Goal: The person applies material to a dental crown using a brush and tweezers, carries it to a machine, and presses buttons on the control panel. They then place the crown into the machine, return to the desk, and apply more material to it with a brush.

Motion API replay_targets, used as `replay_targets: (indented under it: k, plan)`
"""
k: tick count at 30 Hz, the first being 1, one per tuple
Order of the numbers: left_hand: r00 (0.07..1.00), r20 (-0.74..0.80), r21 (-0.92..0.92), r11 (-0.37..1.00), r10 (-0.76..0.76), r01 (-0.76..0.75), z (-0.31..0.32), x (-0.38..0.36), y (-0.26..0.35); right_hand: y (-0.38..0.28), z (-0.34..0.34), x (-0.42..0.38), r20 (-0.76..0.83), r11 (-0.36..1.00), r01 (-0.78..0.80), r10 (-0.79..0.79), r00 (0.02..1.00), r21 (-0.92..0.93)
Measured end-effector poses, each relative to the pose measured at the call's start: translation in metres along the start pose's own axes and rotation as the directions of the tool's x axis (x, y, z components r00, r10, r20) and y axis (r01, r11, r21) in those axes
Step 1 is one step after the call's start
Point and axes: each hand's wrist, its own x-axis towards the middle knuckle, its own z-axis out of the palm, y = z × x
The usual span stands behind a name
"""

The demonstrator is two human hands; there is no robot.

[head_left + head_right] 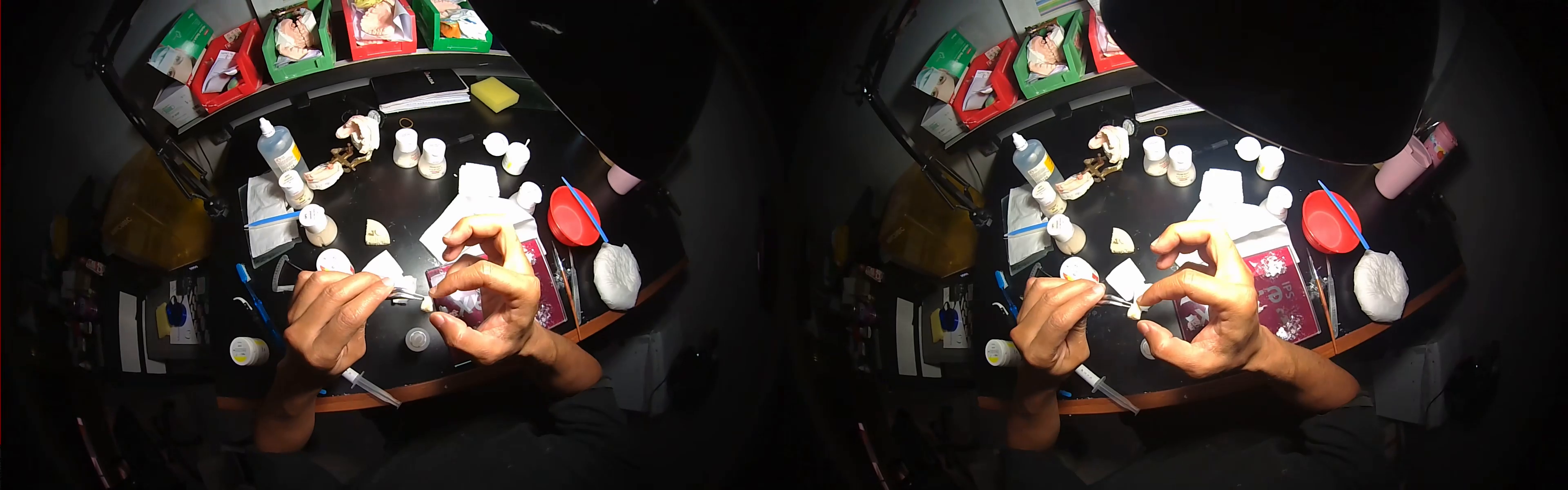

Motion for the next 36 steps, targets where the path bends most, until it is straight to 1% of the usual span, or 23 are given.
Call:
replay_targets:
  k: [6,9,15,18,22,30,31,34,36]
  plan:
    - [1.000,0.005,0.002,1.000,-0.004,0.004,0.0004,0.0002,0.0004,0.0017,-0.0026,0.0023,0.033,1.000,0.027,-0.027,0.999,-0.001]
    - [1.000,0.009,-0.001,1.000,-0.010,0.010,0.0002,0.0012,0.0004,0.0010,-0.0050,0.0050,0.072,1.000,0.003,-0.004,0.997,0.010]
    - [0.999,0.017,0.004,1.000,-0.028,0.028,0.0002,0.0022,0.0015,0.0040,-0.0016,0.0012,0.075,0.983,-0.136,0.127,0.989,0.124]
    - [0.999,0.022,0.014,0.999,-0.042,0.042,0.0000,0.0007,0.0011,0.0050,0.0007,-0.0010,0.061,0.962,-0.234,0.227,0.972,0.142]
    - [1.000,-0.014,0.016,1.000,-0.017,0.017,0.0056,-0.0031,-0.0043,0.0077,0.0008,-0.0020,0.080,0.949,-0.261,0.251,0.965,0.179]
    - [1.000,0.015,0.051,0.999,-0.015,0.014,0.0037,-0.0022,-0.0042,0.0084,0.0002,-0.0016,0.128,0.900,-0.356,0.333,0.934,0.252]
    - [1.000,0.022,0.052,0.999,-0.016,0.015,0.0039,-0.0025,-0.0044,0.0086,-0.0001,-0.0016,0.132,0.895,-0.378,0.356,0.925,0.238]
    - [1.000,0.022,0.039,0.999,-0.020,0.020,0.0056,-0.0042,-0.0050,0.0093,-0.0024,-0.0026,0.167,0.844,-0.458,0.427,0.889,0.278]
    - [1.000,0.021,0.037,0.999,-0.020,0.019,0.0061,-0.0045,-0.0055,0.0088,-0.0025,-0.0019,0.171,0.849,-0.462,0.431,0.886,0.256]
